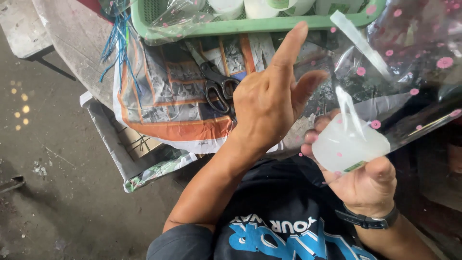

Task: Wrapping individual white candles in decorative plastic sleeves at a production table.

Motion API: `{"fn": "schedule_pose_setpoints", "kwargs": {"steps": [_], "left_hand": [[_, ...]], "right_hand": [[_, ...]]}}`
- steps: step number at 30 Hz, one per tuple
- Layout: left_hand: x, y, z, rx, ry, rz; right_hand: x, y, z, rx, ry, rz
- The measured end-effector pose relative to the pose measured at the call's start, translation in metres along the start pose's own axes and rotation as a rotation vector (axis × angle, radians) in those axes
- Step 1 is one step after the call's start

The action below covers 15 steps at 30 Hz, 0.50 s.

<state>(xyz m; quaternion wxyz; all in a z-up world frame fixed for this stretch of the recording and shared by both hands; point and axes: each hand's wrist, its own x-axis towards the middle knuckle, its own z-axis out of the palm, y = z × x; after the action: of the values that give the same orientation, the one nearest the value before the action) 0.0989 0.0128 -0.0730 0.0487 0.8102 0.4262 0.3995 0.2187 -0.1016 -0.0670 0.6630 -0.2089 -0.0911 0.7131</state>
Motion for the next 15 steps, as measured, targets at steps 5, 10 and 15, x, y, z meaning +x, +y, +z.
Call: {"fn": "schedule_pose_setpoints", "kwargs": {"steps": [5,10,15], "left_hand": [[0.004,0.001,0.003,0.084,0.008,0.063],[0.001,0.007,0.011,0.112,0.03,0.084],[0.003,0.012,0.013,0.041,0.01,0.099]], "right_hand": [[0.001,0.002,-0.009,0.009,0.02,-0.006],[0.003,0.007,-0.006,-0.238,0.088,-0.105],[0.005,0.01,-0.017,-0.204,0.194,-0.133]]}}
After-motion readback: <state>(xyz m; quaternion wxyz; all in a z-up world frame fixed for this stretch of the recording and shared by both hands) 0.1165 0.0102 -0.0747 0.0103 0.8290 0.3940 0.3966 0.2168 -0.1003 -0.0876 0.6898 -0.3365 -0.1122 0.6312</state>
